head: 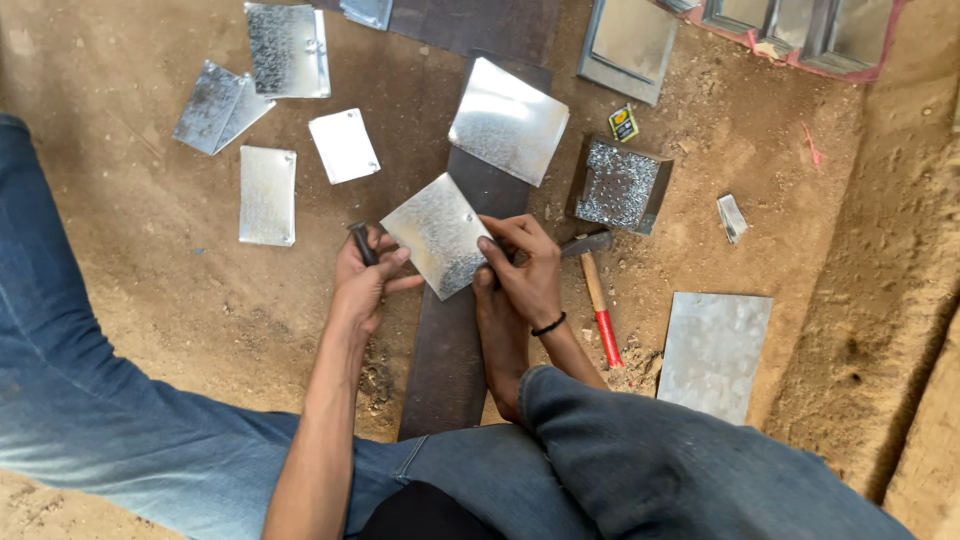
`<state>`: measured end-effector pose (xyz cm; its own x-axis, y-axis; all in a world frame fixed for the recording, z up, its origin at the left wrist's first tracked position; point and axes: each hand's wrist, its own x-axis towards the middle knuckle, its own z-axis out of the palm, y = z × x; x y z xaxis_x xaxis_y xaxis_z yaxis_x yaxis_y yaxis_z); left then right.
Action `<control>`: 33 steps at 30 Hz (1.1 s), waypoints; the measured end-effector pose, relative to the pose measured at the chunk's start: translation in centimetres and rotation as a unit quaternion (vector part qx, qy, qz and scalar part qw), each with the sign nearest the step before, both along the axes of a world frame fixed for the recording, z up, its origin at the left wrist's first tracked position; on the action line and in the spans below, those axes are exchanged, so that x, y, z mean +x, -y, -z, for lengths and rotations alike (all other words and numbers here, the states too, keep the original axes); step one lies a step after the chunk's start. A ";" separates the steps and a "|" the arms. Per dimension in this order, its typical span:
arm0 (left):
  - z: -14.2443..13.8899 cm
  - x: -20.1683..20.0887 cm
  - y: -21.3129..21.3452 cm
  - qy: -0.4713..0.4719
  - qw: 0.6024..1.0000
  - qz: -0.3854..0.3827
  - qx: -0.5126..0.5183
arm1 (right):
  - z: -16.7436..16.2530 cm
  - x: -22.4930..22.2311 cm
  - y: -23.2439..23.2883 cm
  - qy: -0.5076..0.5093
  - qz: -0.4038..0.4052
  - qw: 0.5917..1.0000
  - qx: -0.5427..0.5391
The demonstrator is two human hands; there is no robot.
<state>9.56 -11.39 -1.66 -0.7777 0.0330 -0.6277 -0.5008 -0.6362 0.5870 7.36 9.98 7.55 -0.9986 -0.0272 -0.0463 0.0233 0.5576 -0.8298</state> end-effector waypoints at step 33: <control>-2.3 -0.8 0.1 0.026 0.977 -0.006 -0.214 | 7.8 2.8 -6.2 0.005 0.207 0.974 0.088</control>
